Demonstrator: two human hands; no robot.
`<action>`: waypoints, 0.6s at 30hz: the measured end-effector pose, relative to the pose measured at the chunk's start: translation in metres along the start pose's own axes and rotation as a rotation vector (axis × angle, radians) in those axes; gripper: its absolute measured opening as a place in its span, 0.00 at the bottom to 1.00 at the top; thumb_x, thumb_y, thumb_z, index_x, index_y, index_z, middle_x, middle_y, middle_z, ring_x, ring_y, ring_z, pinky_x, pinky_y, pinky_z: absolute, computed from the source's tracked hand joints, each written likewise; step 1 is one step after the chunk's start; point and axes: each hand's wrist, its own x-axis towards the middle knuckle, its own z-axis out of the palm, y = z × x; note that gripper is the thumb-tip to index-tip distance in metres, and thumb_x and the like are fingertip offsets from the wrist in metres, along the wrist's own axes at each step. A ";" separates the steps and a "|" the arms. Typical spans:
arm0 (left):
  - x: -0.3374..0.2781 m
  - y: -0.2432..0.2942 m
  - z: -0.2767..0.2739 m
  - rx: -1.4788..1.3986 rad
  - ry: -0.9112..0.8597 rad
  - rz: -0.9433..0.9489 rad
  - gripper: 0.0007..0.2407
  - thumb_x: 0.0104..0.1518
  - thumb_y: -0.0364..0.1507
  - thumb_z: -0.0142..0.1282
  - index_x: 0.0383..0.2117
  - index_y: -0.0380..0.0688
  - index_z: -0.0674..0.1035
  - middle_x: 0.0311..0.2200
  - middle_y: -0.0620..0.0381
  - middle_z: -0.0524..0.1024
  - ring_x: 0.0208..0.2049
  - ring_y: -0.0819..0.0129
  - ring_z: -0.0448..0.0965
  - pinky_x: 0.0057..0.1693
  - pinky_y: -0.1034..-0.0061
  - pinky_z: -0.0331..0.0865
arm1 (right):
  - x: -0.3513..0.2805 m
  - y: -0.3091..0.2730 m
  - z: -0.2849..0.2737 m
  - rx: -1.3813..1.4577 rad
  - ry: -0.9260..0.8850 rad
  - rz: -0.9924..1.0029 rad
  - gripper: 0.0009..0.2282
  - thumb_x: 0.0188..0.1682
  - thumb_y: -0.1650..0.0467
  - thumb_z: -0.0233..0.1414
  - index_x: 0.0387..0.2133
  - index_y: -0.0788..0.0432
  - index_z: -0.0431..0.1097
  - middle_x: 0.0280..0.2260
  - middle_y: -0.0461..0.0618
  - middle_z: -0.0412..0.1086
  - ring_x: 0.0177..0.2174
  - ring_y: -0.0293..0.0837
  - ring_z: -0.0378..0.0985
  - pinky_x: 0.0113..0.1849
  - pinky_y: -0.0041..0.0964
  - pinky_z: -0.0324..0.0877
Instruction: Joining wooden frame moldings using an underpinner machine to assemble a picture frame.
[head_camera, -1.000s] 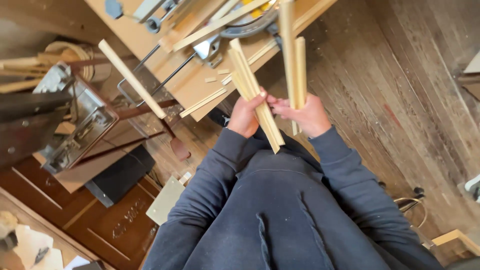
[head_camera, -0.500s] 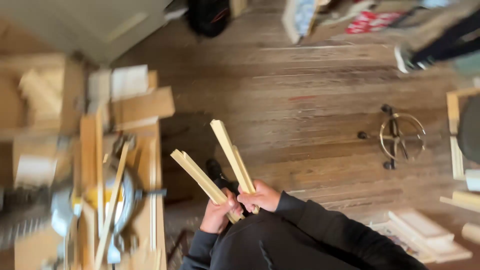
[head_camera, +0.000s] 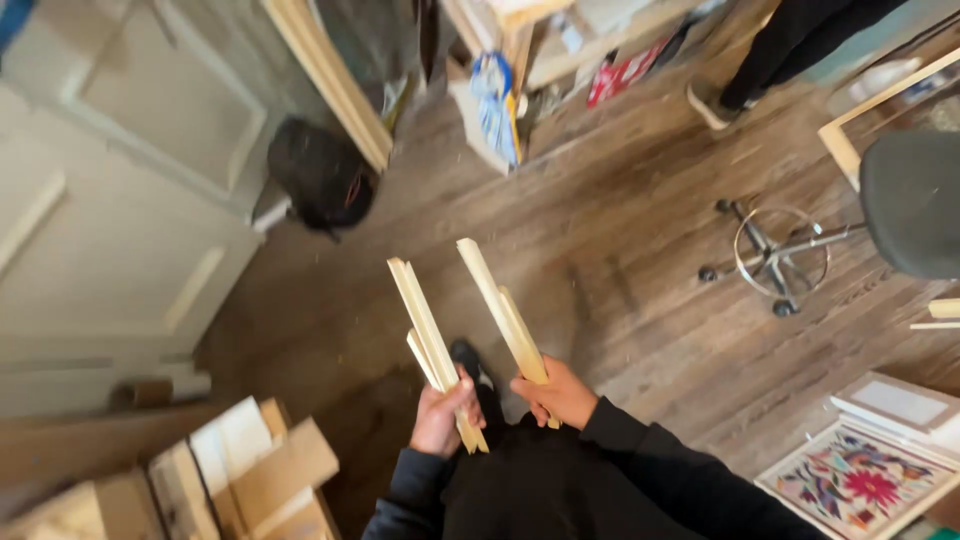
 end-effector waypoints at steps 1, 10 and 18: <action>0.022 0.014 -0.001 0.003 -0.008 -0.007 0.06 0.57 0.26 0.57 0.35 0.44 0.72 0.18 0.57 0.70 0.15 0.68 0.72 0.26 0.70 0.72 | 0.014 -0.017 -0.011 0.004 0.010 -0.002 0.07 0.53 0.71 0.54 0.37 0.61 0.62 0.18 0.47 0.65 0.15 0.38 0.70 0.19 0.34 0.68; 0.157 0.104 0.029 0.147 -0.177 -0.159 0.09 0.59 0.21 0.55 0.42 0.36 0.70 0.27 0.50 0.75 0.22 0.61 0.79 0.31 0.63 0.78 | 0.086 -0.089 -0.091 0.274 0.312 -0.165 0.12 0.51 0.72 0.55 0.45 0.63 0.61 0.23 0.50 0.67 0.16 0.39 0.71 0.19 0.35 0.68; 0.306 0.131 0.101 0.418 -0.229 -0.147 0.16 0.56 0.18 0.51 0.50 0.40 0.63 0.35 0.54 0.72 0.23 0.68 0.75 0.28 0.68 0.75 | 0.170 -0.155 -0.215 0.153 0.475 -0.221 0.15 0.53 0.71 0.53 0.52 0.63 0.63 0.20 0.45 0.65 0.17 0.35 0.68 0.22 0.32 0.68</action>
